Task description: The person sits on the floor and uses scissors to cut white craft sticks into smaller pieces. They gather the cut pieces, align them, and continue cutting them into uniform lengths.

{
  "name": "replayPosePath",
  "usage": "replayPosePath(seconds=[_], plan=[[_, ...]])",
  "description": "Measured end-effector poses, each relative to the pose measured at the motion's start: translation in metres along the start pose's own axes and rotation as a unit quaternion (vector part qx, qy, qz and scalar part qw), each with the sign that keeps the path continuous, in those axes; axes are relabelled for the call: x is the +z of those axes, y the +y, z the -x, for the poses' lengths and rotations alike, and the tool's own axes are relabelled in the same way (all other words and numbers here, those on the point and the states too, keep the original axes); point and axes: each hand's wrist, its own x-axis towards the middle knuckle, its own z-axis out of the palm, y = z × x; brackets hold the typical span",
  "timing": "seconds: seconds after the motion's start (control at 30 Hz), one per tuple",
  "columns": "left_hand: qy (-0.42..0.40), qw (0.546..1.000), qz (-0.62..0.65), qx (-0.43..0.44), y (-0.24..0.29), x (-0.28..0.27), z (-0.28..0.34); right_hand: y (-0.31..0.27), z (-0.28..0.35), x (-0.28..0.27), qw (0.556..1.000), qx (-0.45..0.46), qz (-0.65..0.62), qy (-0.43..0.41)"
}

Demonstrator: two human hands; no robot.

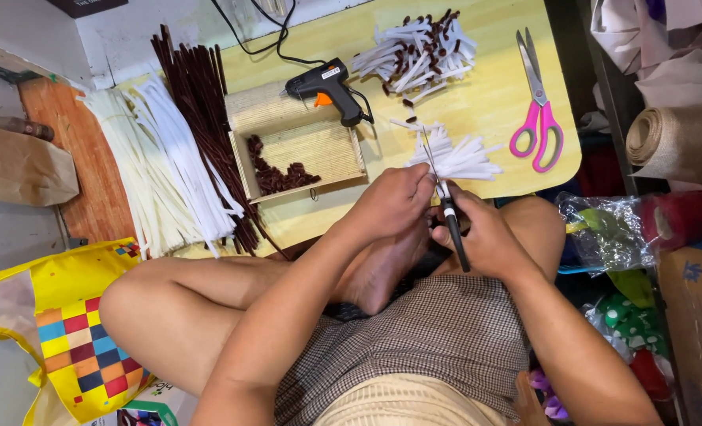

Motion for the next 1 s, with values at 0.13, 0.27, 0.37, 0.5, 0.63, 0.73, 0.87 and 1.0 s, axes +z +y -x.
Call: replayPosePath(seconds=[0.13,0.27,0.37,0.5,0.63,0.73,0.87,1.0], plan=[[-0.017,1.0,-0.013,0.002,-0.001,-0.001,0.0,0.021,0.001,0.005,0.988,0.097,-0.123,-0.016],[-0.017,1.0,0.002,0.005,-0.003,0.0,-0.006,0.018,-0.002,0.003,0.981,0.095,-0.161,-0.059],[-0.028,1.0,0.0,0.01,-0.006,0.003,-0.009,0.027,-0.002,0.005,0.987,0.046,-0.122,-0.095],[-0.026,0.999,0.02,0.011,-0.003,0.003,-0.015,0.067,0.002,0.018,0.992,0.031,-0.111,-0.05],[-0.015,0.999,0.045,0.01,-0.012,0.01,-0.023,0.058,0.004,0.021,0.991,0.052,-0.118,-0.02],[-0.025,0.997,0.067,-0.017,-0.026,0.016,-0.026,0.07,0.005,0.025,0.989,0.061,-0.132,-0.014],[-0.016,0.997,0.077,-0.012,-0.043,0.021,-0.032,0.043,0.003,0.023,0.984,0.056,-0.171,-0.014],[-0.028,0.994,0.104,-0.003,-0.041,0.023,-0.028,0.047,-0.002,0.013,0.977,0.061,-0.185,-0.081]])
